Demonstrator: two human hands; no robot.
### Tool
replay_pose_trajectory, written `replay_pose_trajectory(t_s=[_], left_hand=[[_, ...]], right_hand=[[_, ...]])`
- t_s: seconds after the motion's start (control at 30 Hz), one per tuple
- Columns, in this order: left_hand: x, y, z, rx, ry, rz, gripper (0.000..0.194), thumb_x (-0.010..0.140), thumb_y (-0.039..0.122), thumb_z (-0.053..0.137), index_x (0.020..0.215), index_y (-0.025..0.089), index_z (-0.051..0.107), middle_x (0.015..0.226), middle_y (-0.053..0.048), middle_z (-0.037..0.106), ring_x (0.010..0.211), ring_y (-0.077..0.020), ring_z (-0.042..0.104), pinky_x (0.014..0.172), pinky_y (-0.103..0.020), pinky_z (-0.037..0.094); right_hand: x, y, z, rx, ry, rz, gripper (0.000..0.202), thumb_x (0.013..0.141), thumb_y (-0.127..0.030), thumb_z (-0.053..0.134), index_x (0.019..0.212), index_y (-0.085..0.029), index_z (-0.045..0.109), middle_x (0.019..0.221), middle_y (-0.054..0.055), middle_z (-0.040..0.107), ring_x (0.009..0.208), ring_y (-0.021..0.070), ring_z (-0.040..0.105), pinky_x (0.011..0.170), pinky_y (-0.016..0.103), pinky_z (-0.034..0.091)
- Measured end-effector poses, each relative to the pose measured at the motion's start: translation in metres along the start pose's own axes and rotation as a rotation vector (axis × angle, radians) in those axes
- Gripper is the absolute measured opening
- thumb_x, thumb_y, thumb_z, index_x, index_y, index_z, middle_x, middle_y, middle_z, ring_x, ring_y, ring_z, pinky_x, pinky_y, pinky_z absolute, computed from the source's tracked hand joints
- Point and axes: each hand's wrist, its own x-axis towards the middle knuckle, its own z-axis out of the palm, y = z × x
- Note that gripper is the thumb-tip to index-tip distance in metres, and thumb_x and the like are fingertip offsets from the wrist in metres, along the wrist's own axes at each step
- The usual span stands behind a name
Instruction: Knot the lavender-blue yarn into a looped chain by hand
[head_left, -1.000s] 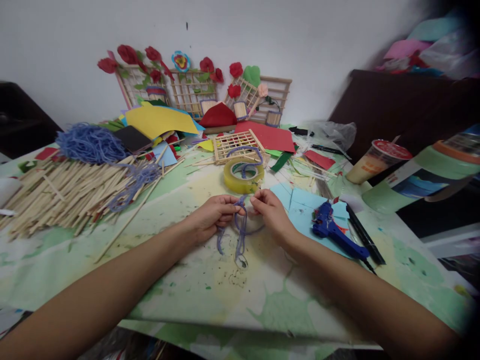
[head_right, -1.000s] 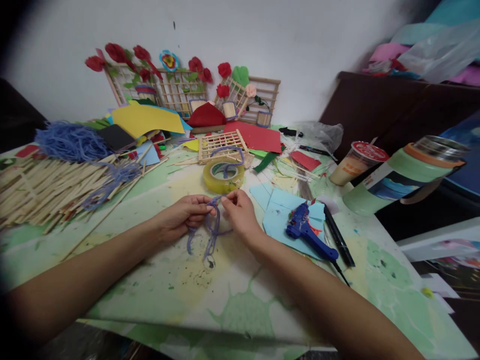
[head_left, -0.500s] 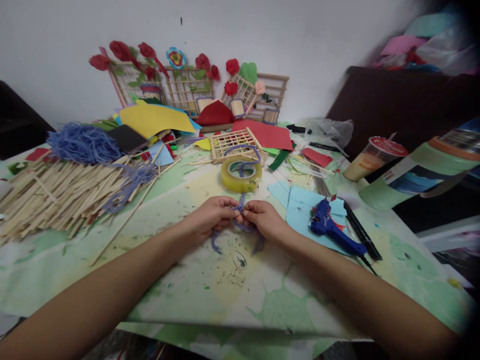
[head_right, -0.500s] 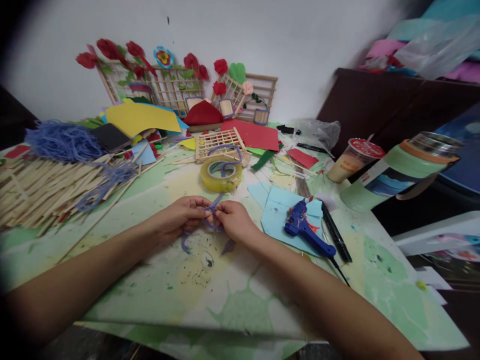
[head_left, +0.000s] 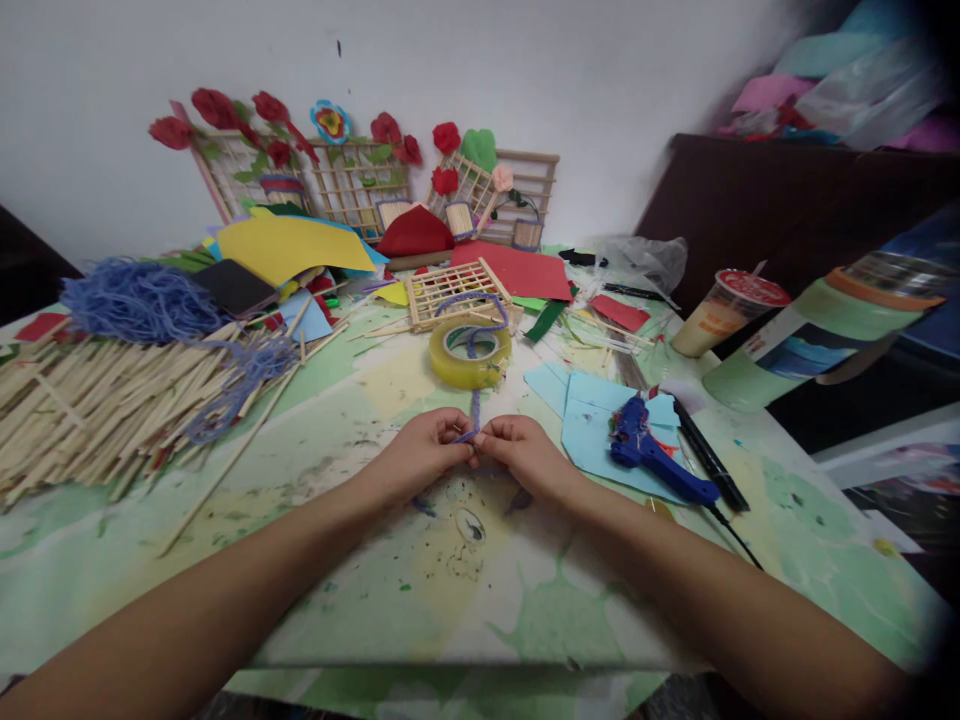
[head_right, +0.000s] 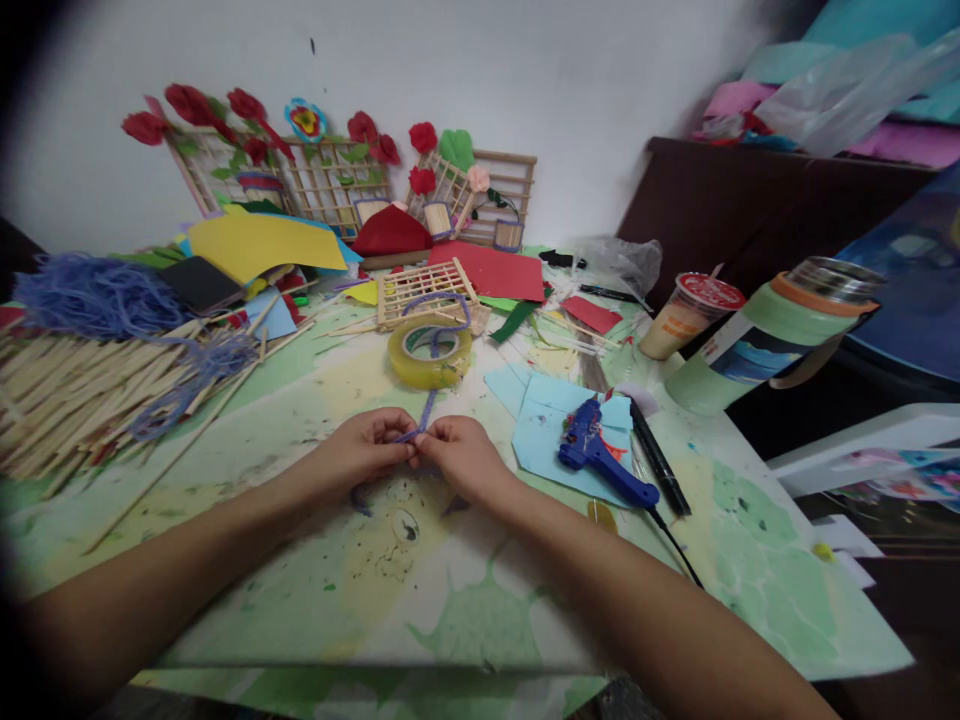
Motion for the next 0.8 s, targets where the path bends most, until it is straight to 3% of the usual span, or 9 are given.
replay_pose_trajectory(t_s=[0.1, 0.27, 0.43, 0.67, 0.8], left_hand=[[-0.002, 0.003, 0.000, 0.197, 0.018, 0.084, 0.008, 0.063, 0.015, 0.049, 0.068, 0.016, 0.055, 0.062, 0.002, 0.057, 0.054, -0.0089, 0.046, 0.050, -0.020, 0.033], [-0.016, 0.010, 0.008, 0.535, -0.035, 0.237, 0.018, 0.067, 0.013, 0.039, 0.064, 0.016, 0.057, 0.064, 0.000, 0.057, 0.063, -0.0132, 0.051, 0.060, -0.024, 0.037], [-0.029, 0.009, 0.017, 0.872, 0.004, 0.330, 0.018, 0.071, 0.016, 0.040, 0.065, 0.017, 0.057, 0.070, -0.004, 0.058, 0.069, -0.0161, 0.052, 0.064, -0.027, 0.038], [-0.034, 0.006, 0.020, 1.007, 0.030, 0.335, 0.021, 0.076, 0.019, 0.039, 0.074, 0.018, 0.061, 0.076, -0.006, 0.061, 0.070, -0.0189, 0.055, 0.063, -0.030, 0.039], [-0.035, 0.005, 0.021, 1.050, 0.001, 0.336, 0.022, 0.077, 0.019, 0.039, 0.076, 0.017, 0.061, 0.077, -0.007, 0.062, 0.070, -0.0202, 0.055, 0.062, -0.031, 0.040]], right_hand=[[0.000, 0.000, 0.000, 0.049, 0.047, 0.021, 0.023, 0.074, -0.031, 0.050, 0.059, -0.014, 0.054, 0.044, -0.005, 0.037, 0.042, 0.0068, 0.028, 0.044, 0.023, 0.020], [-0.001, 0.000, -0.001, 0.090, 0.022, 0.010, 0.034, 0.077, -0.041, 0.048, 0.055, -0.015, 0.050, 0.042, -0.004, 0.040, 0.040, 0.0066, 0.032, 0.042, 0.022, 0.023], [0.001, 0.004, -0.001, 0.009, 0.040, 0.061, 0.020, 0.069, -0.031, 0.056, 0.060, -0.014, 0.052, 0.048, -0.003, 0.045, 0.043, 0.0061, 0.037, 0.042, 0.020, 0.027], [-0.003, -0.004, -0.002, -0.165, 0.046, 0.033, 0.033, 0.070, -0.043, 0.056, 0.057, -0.014, 0.052, 0.046, -0.003, 0.042, 0.044, 0.0058, 0.035, 0.042, 0.020, 0.026], [-0.003, -0.006, -0.005, -0.134, 0.003, 0.115, 0.026, 0.069, -0.037, 0.056, 0.056, -0.014, 0.051, 0.043, -0.004, 0.040, 0.040, 0.0054, 0.033, 0.039, 0.020, 0.024]])
